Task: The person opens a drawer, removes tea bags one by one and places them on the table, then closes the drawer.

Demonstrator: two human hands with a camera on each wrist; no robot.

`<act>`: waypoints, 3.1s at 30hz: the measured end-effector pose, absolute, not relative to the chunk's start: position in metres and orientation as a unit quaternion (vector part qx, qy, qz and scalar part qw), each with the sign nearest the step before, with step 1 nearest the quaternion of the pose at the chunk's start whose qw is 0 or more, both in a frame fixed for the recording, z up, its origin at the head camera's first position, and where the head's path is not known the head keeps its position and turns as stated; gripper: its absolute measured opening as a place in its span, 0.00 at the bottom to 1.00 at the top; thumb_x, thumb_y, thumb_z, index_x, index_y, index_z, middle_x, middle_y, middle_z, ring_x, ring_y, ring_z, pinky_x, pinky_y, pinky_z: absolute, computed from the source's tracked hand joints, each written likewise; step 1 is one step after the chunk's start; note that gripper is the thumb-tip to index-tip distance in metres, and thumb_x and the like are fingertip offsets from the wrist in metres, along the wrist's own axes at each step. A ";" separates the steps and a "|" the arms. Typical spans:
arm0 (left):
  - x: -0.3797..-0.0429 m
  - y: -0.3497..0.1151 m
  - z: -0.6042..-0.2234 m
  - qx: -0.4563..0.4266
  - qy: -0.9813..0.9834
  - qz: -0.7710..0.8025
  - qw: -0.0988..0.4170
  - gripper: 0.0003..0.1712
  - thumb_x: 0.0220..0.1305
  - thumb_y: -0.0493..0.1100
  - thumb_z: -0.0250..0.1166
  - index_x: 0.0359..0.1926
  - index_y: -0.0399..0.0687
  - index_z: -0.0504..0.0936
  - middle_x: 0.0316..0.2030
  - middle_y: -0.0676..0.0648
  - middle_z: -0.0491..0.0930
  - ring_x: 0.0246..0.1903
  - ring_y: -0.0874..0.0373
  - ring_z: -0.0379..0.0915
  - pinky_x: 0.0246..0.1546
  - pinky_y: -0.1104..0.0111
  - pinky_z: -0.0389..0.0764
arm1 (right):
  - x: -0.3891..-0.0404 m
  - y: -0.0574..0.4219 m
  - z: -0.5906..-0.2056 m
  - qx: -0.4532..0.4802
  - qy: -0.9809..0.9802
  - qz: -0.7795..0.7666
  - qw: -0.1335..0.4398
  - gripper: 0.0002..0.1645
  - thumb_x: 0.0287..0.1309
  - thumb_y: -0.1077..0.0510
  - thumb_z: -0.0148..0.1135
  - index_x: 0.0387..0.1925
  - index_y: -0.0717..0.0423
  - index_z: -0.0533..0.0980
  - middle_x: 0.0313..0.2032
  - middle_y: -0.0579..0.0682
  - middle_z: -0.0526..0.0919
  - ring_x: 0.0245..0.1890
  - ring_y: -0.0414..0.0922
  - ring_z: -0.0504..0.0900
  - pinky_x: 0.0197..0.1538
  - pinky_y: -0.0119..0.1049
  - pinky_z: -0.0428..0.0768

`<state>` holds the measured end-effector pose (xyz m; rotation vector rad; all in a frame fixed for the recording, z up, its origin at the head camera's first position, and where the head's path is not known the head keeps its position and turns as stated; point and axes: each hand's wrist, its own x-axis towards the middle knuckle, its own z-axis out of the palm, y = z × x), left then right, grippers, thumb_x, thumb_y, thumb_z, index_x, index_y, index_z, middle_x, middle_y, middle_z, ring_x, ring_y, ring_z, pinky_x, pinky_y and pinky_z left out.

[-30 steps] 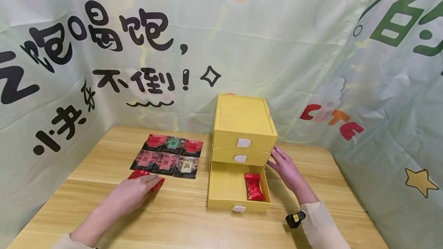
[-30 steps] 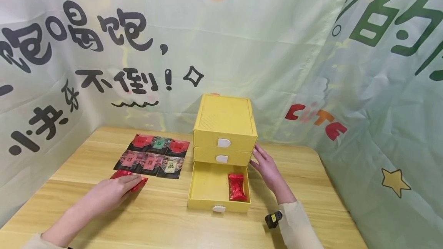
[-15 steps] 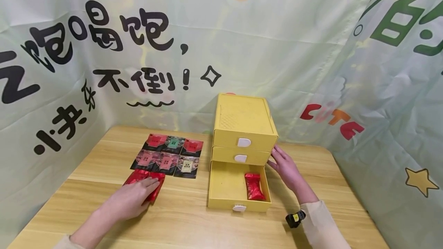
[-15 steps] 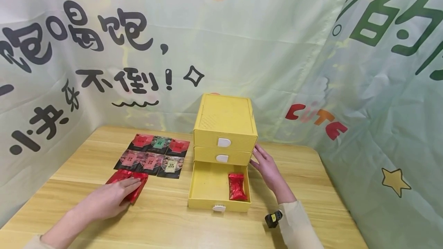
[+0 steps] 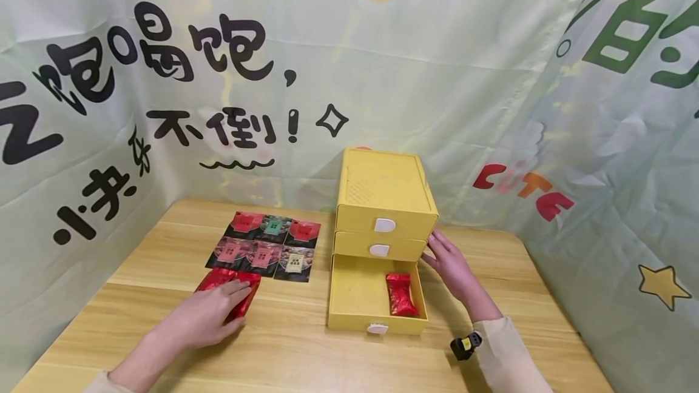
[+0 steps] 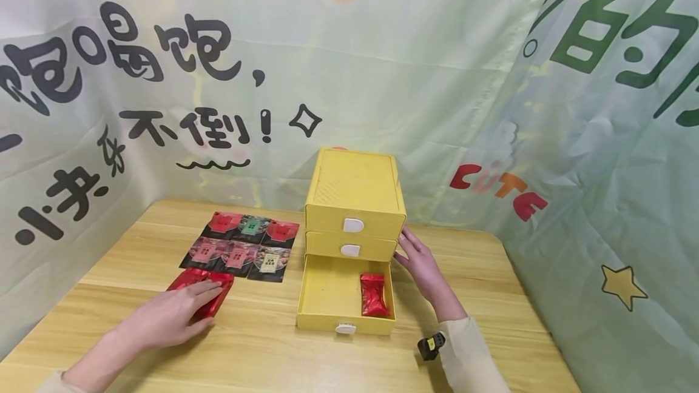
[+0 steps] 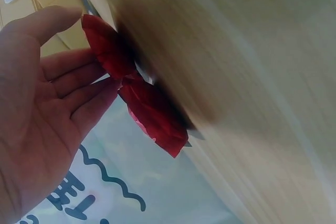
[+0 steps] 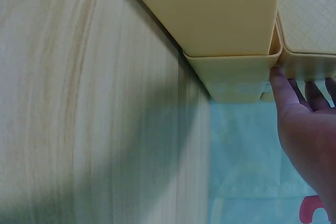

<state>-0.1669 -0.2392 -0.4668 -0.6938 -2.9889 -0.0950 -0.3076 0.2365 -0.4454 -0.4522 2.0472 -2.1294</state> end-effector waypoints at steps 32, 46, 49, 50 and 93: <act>-0.186 -0.179 -0.423 -0.327 -0.913 -0.091 0.227 0.34 0.57 0.59 0.58 0.63 0.54 0.66 0.59 0.50 0.69 0.54 0.57 0.65 0.43 0.59 0.78 | -0.306 0.237 -0.444 -0.150 0.688 -0.706 0.078 0.35 0.67 0.48 0.41 0.68 0.59 0.45 0.69 0.54 0.45 0.64 0.45 0.52 0.55 0.32 0.70; -0.198 -0.124 -0.409 -0.383 -0.894 -0.095 0.214 0.30 0.61 0.58 0.53 0.62 0.55 0.66 0.59 0.52 0.68 0.56 0.59 0.61 0.50 0.59 0.74 | -0.307 0.235 -0.444 -0.148 0.688 -0.707 0.075 0.35 0.67 0.48 0.41 0.68 0.59 0.46 0.69 0.54 0.46 0.63 0.44 0.53 0.55 0.33 0.70; -0.200 -0.114 -0.409 -0.388 -0.890 -0.101 0.217 0.28 0.61 0.57 0.53 0.60 0.54 0.68 0.57 0.52 0.70 0.54 0.61 0.62 0.50 0.60 0.74 | -0.307 0.236 -0.444 -0.152 0.688 -0.706 0.077 0.35 0.67 0.48 0.41 0.68 0.59 0.45 0.69 0.54 0.45 0.63 0.45 0.52 0.56 0.34 0.69; -0.200 -0.111 -0.408 -0.389 -0.890 -0.103 0.216 0.28 0.61 0.57 0.53 0.60 0.54 0.69 0.56 0.52 0.71 0.54 0.61 0.62 0.50 0.60 0.74 | -0.306 0.236 -0.444 -0.152 0.689 -0.705 0.077 0.35 0.67 0.48 0.40 0.68 0.59 0.45 0.69 0.55 0.45 0.63 0.45 0.52 0.57 0.34 0.69; -0.248 0.038 -0.430 -0.405 -0.912 0.013 0.056 0.22 0.47 0.61 0.67 0.44 0.60 0.80 0.34 0.59 0.73 0.28 0.67 0.64 0.25 0.72 0.73 | -0.308 0.237 -0.445 -0.147 0.691 -0.704 0.073 0.35 0.66 0.46 0.42 0.68 0.57 0.48 0.68 0.53 0.49 0.63 0.43 0.54 0.55 0.32 0.70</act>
